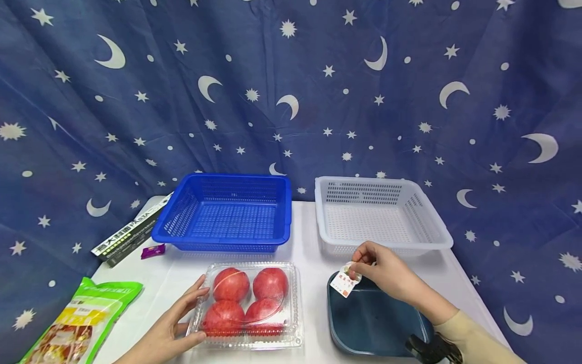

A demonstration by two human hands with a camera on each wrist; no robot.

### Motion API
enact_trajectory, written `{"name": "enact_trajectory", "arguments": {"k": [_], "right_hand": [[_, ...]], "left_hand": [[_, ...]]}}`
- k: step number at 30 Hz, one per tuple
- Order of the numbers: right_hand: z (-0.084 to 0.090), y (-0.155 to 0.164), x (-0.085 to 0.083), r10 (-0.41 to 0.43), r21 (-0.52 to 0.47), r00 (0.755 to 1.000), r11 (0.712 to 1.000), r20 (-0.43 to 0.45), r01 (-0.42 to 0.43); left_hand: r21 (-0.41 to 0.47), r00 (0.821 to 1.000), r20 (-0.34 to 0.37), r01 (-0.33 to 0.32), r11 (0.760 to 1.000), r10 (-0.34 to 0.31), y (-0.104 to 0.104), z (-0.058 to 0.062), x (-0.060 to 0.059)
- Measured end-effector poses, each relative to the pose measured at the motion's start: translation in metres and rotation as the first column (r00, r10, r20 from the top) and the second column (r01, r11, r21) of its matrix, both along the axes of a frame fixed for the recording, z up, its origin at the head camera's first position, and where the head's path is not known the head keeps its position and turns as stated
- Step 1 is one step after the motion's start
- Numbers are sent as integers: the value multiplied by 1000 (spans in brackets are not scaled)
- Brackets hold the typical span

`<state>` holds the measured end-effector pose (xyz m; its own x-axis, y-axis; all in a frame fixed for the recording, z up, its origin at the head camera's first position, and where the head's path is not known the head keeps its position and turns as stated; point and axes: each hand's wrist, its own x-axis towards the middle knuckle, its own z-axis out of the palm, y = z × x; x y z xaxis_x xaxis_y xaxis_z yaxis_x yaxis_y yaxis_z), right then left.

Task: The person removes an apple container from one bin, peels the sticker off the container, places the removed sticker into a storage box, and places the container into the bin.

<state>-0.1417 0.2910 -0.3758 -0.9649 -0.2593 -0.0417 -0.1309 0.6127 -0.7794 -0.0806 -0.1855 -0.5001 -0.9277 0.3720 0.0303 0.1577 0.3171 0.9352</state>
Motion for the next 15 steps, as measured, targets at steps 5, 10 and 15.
{"name": "enact_trajectory", "arguments": {"k": [5,10,15], "right_hand": [[-12,26,6,16,-17,999,1000,34,-16],[-29,41,11,92,-43,993,995,79,-89],[-44,43,13,112,-9,986,994,121,-112]], "left_hand": [[0,1000,-15,3,1000,-3,0,0,1],[0,999,-33,5,1000,-5,1,0,1],[6,998,-69,13,1000,-13,1,-2,1]]}}
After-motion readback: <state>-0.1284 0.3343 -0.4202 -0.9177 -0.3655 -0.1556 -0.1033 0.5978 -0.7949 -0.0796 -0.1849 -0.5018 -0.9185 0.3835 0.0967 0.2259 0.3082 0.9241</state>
